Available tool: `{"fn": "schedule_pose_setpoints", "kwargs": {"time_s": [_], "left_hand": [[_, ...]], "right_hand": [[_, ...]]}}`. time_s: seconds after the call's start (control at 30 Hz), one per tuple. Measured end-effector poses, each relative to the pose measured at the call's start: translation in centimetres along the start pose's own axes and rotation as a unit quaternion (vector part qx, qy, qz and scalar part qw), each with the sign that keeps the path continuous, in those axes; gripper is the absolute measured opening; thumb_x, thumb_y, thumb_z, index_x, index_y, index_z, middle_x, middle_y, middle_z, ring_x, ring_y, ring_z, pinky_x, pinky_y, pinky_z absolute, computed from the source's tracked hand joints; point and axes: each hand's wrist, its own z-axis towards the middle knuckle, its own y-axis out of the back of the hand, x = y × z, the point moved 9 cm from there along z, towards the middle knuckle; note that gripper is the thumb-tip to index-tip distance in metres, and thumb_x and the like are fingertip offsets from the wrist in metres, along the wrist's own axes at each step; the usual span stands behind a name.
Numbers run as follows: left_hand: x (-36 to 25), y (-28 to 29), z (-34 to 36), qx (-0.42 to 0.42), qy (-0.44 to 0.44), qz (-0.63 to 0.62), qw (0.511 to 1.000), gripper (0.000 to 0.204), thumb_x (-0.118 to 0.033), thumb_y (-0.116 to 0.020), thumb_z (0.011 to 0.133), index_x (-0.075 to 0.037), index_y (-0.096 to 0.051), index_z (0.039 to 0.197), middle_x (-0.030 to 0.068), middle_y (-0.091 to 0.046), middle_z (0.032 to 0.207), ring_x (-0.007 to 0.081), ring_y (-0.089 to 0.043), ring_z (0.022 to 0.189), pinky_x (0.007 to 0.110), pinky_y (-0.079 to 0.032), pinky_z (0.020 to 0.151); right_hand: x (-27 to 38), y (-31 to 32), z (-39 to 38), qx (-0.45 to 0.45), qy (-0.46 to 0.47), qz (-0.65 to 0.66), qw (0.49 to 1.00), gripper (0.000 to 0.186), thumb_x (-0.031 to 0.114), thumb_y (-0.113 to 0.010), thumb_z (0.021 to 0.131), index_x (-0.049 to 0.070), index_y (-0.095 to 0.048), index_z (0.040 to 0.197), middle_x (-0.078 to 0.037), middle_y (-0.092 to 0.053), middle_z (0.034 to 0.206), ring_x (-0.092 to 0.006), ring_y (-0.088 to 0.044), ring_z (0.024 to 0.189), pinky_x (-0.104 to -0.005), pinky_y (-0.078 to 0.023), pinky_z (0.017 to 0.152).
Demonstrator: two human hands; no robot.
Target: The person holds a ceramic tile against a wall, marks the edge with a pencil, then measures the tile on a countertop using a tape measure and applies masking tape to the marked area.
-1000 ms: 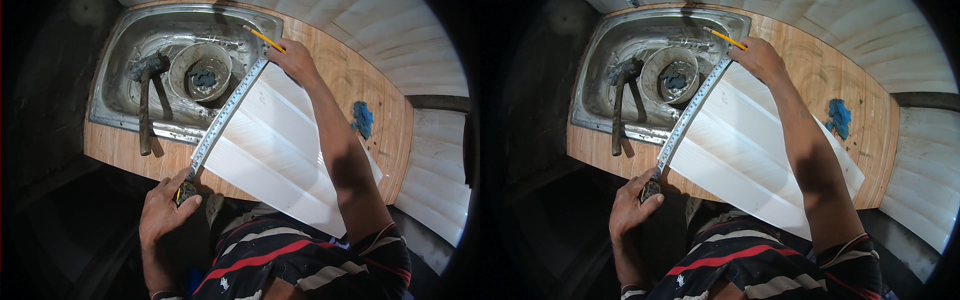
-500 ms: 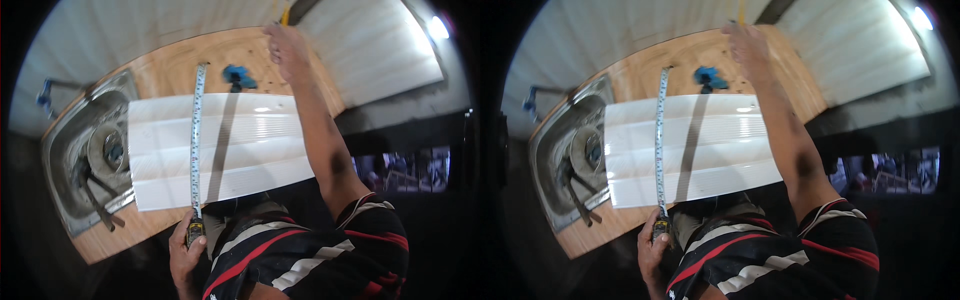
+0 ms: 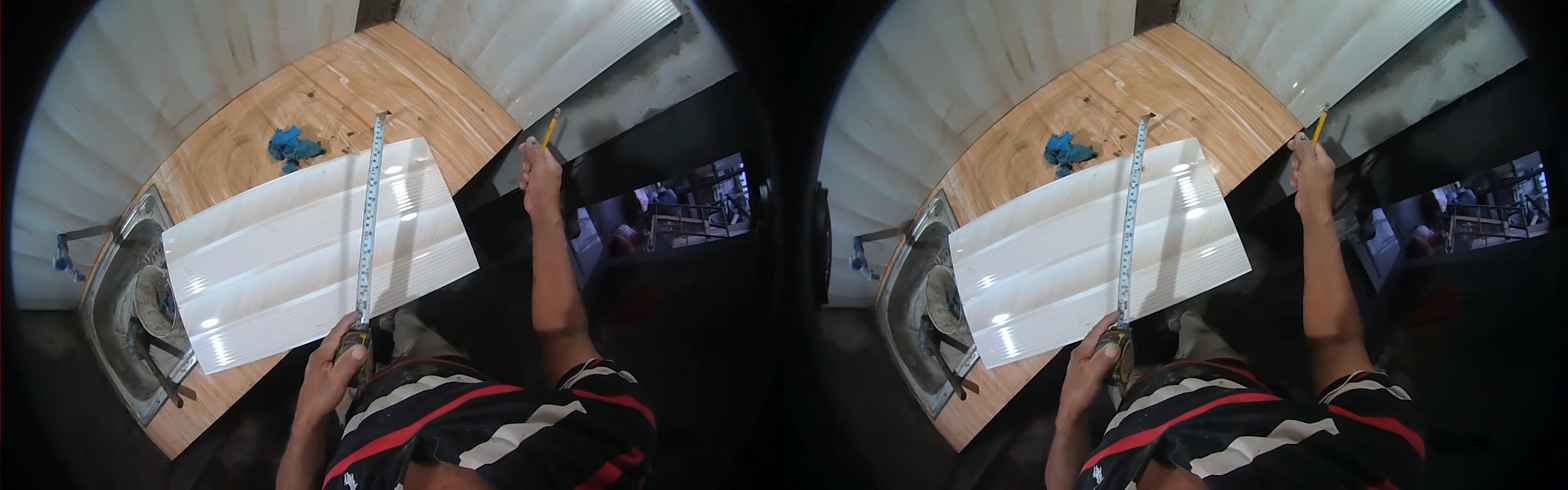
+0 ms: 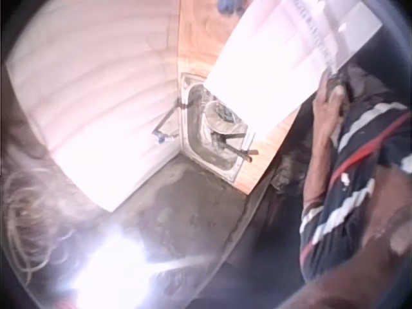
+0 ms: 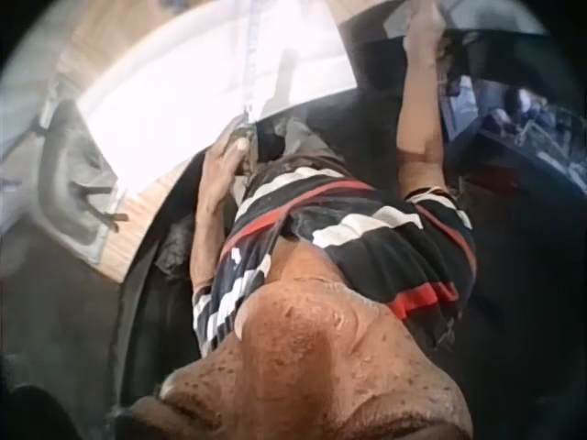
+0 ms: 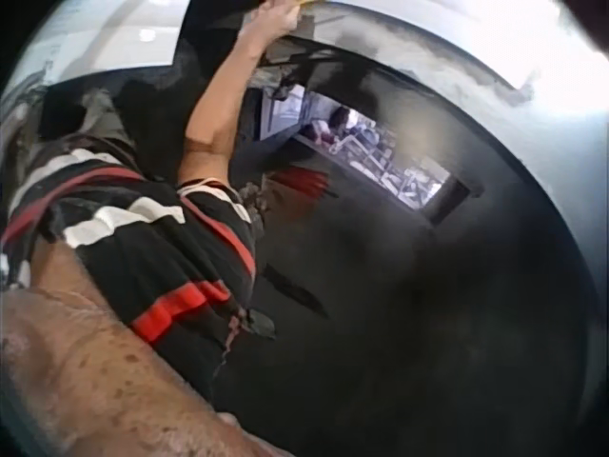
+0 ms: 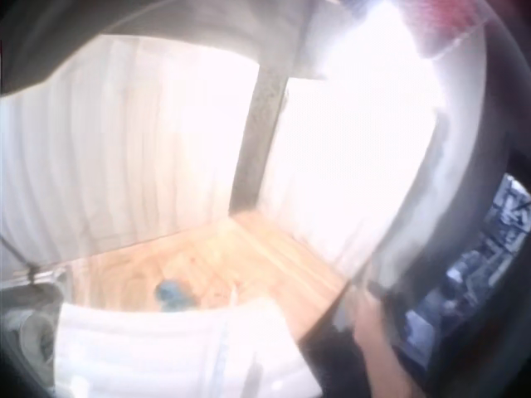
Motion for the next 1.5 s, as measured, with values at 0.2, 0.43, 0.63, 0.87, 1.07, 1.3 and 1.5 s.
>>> {"fn": "schedule_pose_setpoints", "kwargs": {"time_s": [0.2, 0.43, 0.63, 0.87, 1.07, 1.3, 1.5], "left_hand": [[-0.3, -8.6, 4.3, 0.019, 0.022, -0.098, 0.995, 0.065, -0.039, -0.064, 0.102, -0.004, -0.045, 0.153, 0.0112, -0.063, 0.128, 0.0169, -0.056, 0.117, 0.03, -0.042, 0.105], [0.2, -16.1, 7.9, 0.011, -0.012, -0.051, 0.999, 0.064, -0.039, -0.06, 0.104, -0.003, -0.042, 0.154, 0.0134, -0.061, 0.124, 0.0192, -0.056, 0.115, 0.03, -0.041, 0.106], [1.8, -20.8, 8.5, 0.019, 0.013, -0.032, 0.999, 0.066, -0.042, -0.06, 0.104, 0.001, -0.038, 0.15, 0.0152, -0.063, 0.114, 0.0217, -0.061, 0.105, 0.035, -0.048, 0.096], [3.8, -23.1, 9.4, -0.001, -0.006, 0.053, 0.999, 0.065, -0.041, -0.061, 0.104, -0.001, -0.033, 0.147, 0.0112, -0.057, 0.118, 0.018, -0.057, 0.105, 0.031, -0.047, 0.096], [4.2, -24.6, 10.2, -0.028, -0.014, 0.064, 0.997, 0.069, -0.042, -0.068, 0.099, 0.005, -0.038, 0.142, 0.0194, -0.056, 0.12, 0.0265, -0.056, 0.112, 0.038, -0.044, 0.1], [4.0, -24.9, 10.5, -0.024, 0.002, 0.023, 0.999, 0.074, -0.045, -0.07, 0.097, 0.007, -0.039, 0.14, 0.0224, -0.052, 0.124, 0.0296, -0.056, 0.114, 0.041, -0.049, 0.096], [2.9, -25.4, 10.4, -0.002, 0.019, -0.002, 1.0, 0.069, -0.043, -0.067, 0.101, 0.002, -0.033, 0.142, 0.0115, -0.06, 0.11, 0.0174, -0.06, 0.1, 0.033, -0.05, 0.091]], "right_hand": [[-3.6, 1.3, 1.1, 0.039, -0.037, -0.02, 0.998, 0.031, 0.034, -0.065, 0.103, 0.004, -0.066, 0.096, 0.005, -0.047, 0.065, -0.0032, -0.038, 0.047, -0.0211, -0.031, 0.041], [-3.9, -0.1, 2.5, 0.117, -0.044, -0.071, 0.99, 0.03, 0.032, -0.065, 0.101, 0.003, -0.067, 0.095, 0.006, -0.047, 0.065, -0.0023, -0.039, 0.052, -0.0212, -0.03, 0.046], [-1.7, -3.1, 2.5, 0.171, -0.026, -0.078, 0.982, 0.031, 0.028, -0.066, 0.101, -0.001, -0.068, 0.091, 0.005, -0.049, 0.068, -0.0041, -0.041, 0.061, -0.0229, -0.031, 0.053], [-3.6, -1.9, 1.5, 0.211, -0.03, -0.087, 0.973, 0.032, 0.03, -0.066, 0.102, 0.0, -0.069, 0.091, 0.003, -0.051, 0.068, -0.0052, -0.042, 0.062, -0.0233, -0.034, 0.055], [-5.0, -2.5, 0.1, 0.247, -0.022, -0.105, 0.963, 0.033, 0.033, -0.058, 0.107, 0.002, -0.067, 0.098, 0.003, -0.052, 0.069, -0.0028, -0.041, 0.054, -0.019, -0.033, 0.047], [-5.8, -1.9, 0.3, 0.221, -0.011, -0.028, 0.975, 0.043, 0.036, -0.046, 0.109, 0.002, -0.066, 0.089, -0.002, -0.056, 0.072, -0.0095, -0.051, 0.061, -0.0258, -0.044, 0.054], [-5.9, -1.4, 0.4, 0.229, -0.027, -0.134, 0.964, 0.048, 0.038, -0.044, 0.108, 0.002, -0.066, 0.087, -0.005, -0.059, 0.072, -0.0107, -0.051, 0.057, -0.0263, -0.043, 0.051]]}}
